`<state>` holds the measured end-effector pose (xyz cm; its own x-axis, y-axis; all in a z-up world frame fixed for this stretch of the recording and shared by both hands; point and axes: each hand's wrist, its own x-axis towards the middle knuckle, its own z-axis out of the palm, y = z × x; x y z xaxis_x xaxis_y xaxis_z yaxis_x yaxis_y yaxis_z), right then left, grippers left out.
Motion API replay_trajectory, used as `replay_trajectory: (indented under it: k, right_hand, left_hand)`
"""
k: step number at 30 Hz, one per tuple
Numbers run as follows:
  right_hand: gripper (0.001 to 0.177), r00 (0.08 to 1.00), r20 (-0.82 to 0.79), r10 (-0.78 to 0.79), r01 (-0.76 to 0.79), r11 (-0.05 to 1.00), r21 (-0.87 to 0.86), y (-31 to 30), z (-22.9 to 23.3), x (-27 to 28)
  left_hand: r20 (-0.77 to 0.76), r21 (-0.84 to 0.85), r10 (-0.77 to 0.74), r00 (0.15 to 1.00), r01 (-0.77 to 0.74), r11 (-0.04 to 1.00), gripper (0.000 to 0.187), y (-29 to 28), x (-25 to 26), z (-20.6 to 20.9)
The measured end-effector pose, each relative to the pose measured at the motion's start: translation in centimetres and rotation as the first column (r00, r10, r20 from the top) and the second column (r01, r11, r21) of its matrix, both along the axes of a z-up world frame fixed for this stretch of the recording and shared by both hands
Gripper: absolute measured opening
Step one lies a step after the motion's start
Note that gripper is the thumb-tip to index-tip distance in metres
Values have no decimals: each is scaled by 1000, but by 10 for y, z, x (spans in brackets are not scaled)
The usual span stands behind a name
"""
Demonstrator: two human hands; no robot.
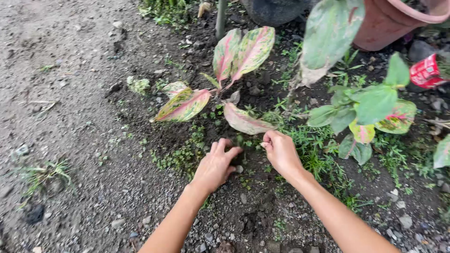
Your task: Pulling out weeds and grass around potted plants on the ground.
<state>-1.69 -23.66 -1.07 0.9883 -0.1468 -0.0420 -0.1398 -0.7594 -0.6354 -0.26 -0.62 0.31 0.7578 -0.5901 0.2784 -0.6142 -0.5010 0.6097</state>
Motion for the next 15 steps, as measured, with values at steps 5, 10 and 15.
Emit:
replay_trajectory:
  k: [5,10,15]
  right_hand:
    - [9,997,-38,68,-72,988,-140,-65,11,-26]
    - [8,999,-23,42,-46,973,-228,-134,8,-49]
    - [12,987,-163,-3,-29,981,-192,-164,27,-61]
  left_hand:
    - [-190,125,30,981,-6,992,20,-17,3,-36]
    - [-207,-101,-17,978,-4,995,19,-65,5,-13]
    - [-272,-43,-175,946,170,985,18,-127,4,-16]
